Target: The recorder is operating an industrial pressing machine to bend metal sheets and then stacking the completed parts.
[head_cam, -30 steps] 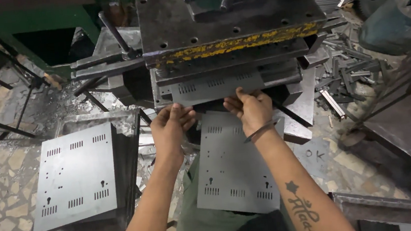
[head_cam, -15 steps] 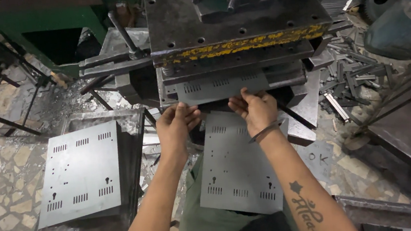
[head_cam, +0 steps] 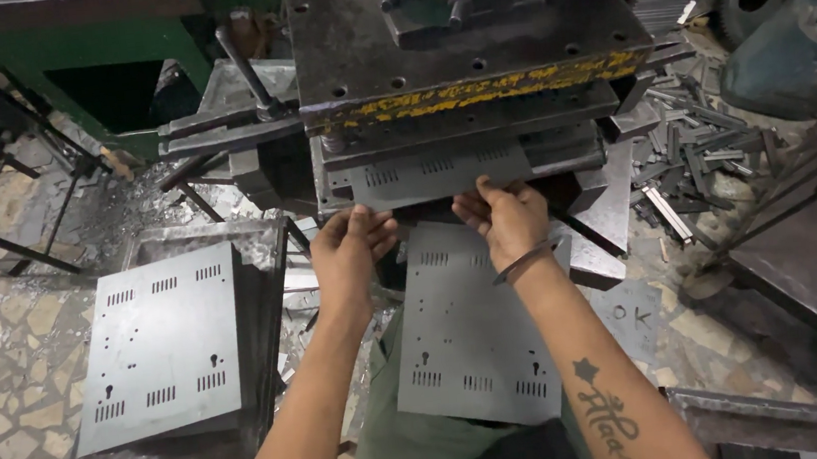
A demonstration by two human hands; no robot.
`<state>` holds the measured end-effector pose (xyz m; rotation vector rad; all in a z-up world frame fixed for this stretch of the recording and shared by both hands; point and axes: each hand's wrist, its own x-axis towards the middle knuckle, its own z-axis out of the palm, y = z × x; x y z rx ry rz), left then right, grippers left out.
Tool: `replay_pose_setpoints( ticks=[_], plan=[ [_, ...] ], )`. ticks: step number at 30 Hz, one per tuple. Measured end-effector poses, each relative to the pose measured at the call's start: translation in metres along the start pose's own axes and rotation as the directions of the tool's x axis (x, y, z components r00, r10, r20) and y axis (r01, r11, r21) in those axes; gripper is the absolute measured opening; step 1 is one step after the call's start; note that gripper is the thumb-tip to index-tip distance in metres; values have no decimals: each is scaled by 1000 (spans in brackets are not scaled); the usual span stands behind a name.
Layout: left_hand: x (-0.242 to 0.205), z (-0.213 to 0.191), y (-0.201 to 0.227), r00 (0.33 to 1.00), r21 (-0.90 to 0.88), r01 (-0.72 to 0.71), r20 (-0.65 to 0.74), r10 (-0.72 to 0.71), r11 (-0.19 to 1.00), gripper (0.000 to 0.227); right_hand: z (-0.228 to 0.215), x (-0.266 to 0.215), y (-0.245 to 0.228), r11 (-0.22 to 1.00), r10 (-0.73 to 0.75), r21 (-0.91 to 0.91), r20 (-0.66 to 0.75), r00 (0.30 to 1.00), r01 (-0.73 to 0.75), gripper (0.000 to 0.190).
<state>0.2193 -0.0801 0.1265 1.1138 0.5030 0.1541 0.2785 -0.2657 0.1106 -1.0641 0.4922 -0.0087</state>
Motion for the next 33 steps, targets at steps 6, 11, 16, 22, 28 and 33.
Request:
replay_pose_setpoints(
  ticks=[6, 11, 16, 22, 28, 33],
  plan=[
    [-1, -3, 2, 1000, -8, 2, -19, -2, 1000, 30, 5, -1, 2, 1000, 3, 0, 14, 1000, -3, 20],
    [-2, -1, 0, 1000, -5, 11, -20, -11, 1000, 30, 2, -2, 3, 1000, 2, 8, 8, 1000, -2, 19],
    [-3, 2, 0, 1000, -6, 20, -20, -21, 1000, 30, 0, -2, 2, 1000, -3, 18, 3, 1000, 3, 18],
    [-4, 4, 3, 999, -13, 25, -21, -25, 1000, 30, -2, -2, -1, 1000, -13, 23, 5, 1000, 12, 16],
    [13, -1, -5, 999, -90, 48, -2, -48, 995, 33, -3, 6, 0, 980, 109, 166, 30, 994, -113, 14],
    [-31, -29, 13, 988, 68, 88, 119, -95, 994, 27, -22, -92, -21, 1000, -8, -24, 115, 993, 10, 22]
  ],
)
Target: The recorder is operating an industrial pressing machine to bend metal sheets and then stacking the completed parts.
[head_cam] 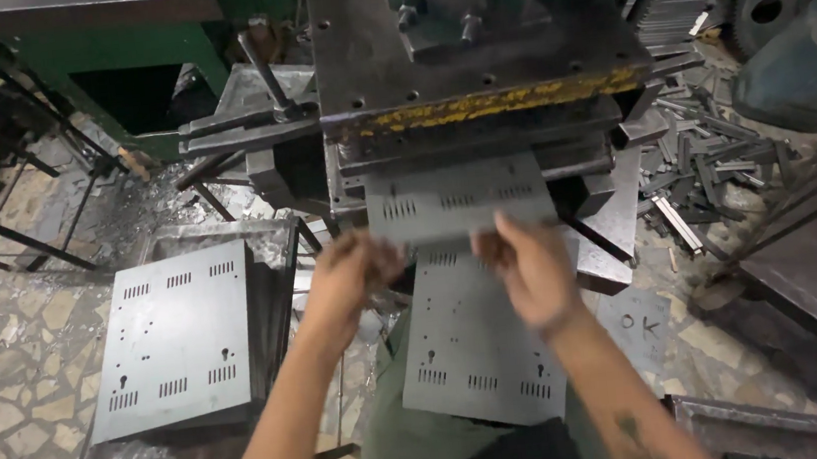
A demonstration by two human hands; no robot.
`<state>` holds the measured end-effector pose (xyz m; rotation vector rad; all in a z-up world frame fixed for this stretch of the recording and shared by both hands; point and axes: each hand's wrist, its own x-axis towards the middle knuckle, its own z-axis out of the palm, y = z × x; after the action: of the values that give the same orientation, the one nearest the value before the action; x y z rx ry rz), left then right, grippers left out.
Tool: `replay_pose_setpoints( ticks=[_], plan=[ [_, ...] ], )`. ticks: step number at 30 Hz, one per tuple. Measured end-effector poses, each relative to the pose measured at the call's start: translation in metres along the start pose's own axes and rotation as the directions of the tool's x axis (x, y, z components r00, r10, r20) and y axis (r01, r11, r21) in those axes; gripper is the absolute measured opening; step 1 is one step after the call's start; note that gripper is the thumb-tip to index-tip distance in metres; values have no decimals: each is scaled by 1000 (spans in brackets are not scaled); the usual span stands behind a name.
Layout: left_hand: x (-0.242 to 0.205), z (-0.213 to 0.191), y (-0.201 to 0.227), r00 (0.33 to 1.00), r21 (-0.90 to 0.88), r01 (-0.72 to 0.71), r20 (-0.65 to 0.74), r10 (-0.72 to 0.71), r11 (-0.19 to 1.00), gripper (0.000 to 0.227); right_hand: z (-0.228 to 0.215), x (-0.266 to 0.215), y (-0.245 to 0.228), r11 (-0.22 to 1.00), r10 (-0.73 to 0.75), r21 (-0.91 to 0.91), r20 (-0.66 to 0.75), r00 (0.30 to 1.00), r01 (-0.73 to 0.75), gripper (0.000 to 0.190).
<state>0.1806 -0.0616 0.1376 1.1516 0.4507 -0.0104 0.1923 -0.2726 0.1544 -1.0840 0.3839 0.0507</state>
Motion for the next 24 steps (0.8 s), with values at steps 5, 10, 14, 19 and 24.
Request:
replay_pose_setpoints(
  ticks=[5, 10, 14, 19, 24],
  plan=[
    [-54, -79, -46, 914, 581, 169, 210, -347, 796, 26, -129, -64, 106, 981, 177, -114, 165, 970, -160, 41],
    [-61, -138, -135, 791, 492, 227, 411, -454, 841, 30, -286, -87, 281, 715, 670, 206, 72, 739, -668, 59],
    [-41, -114, -100, 811, 695, 228, 253, -528, 682, 31, -231, -95, 209, 724, 684, 129, -13, 729, -677, 52],
    [15, -154, -33, 964, 915, -264, 258, 61, 304, 41, -240, -78, 196, 638, 770, 11, -49, 637, -770, 48],
    [79, -296, 23, 845, 990, -9, -70, 530, 144, 36, -285, -48, 228, 577, 817, 71, -39, 576, -814, 58]
  ],
)
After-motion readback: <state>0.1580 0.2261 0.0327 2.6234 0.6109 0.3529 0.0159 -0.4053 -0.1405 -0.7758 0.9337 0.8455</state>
